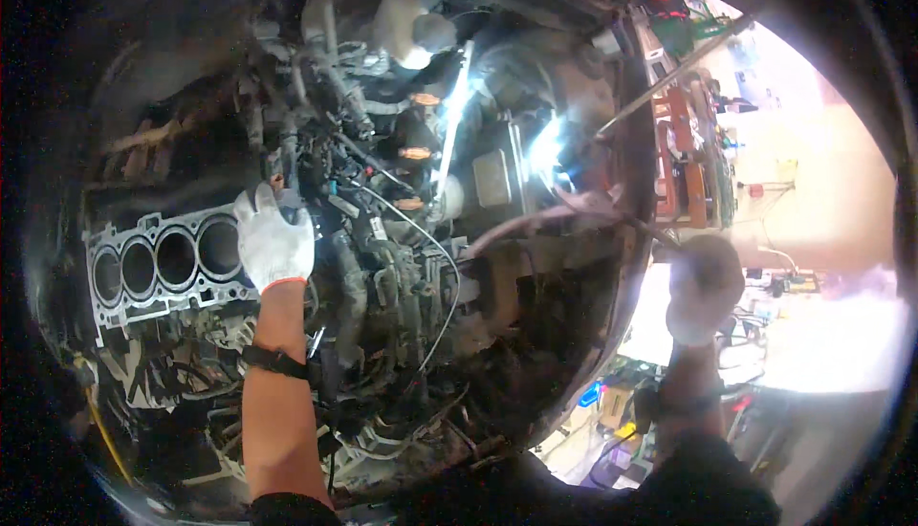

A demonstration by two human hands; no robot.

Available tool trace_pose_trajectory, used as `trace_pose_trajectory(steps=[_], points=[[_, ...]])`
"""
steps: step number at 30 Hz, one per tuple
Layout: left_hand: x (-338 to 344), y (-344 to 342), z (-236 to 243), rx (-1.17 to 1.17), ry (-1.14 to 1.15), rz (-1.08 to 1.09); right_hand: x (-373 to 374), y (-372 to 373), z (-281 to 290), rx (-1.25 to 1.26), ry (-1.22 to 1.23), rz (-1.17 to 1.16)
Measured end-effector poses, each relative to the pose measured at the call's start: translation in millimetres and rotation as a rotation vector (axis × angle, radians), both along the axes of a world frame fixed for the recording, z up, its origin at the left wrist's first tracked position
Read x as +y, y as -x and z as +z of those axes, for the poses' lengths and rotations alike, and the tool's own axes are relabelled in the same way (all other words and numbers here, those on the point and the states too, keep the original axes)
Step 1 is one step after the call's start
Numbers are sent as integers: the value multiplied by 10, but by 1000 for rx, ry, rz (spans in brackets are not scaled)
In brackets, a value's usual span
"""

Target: Removing and inspecting components of a car engine with the cylinder head removed.

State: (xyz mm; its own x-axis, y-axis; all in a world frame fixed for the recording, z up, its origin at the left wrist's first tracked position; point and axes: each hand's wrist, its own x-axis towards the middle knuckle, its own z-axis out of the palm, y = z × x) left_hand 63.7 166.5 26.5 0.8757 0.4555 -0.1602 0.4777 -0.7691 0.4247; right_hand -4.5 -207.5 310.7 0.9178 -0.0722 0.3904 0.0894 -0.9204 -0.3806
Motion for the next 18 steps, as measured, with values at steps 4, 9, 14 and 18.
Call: trace_pose_trajectory(steps=[4, 9, 14, 18], points=[[99, 23, 11, 1, -48, 1, -424, 214, 98, -185, -99, -135], [-104, -21, 46, -5, -16, 5, -1084, 385, 284, -450, 0, -193], [-106, 0, -113, -50, -76, 8, -1547, -378, -158, -265, 153, -47], [75, 24, -202, -38, -130, -32, -1109, -726, -784, -132, 84, -82]])
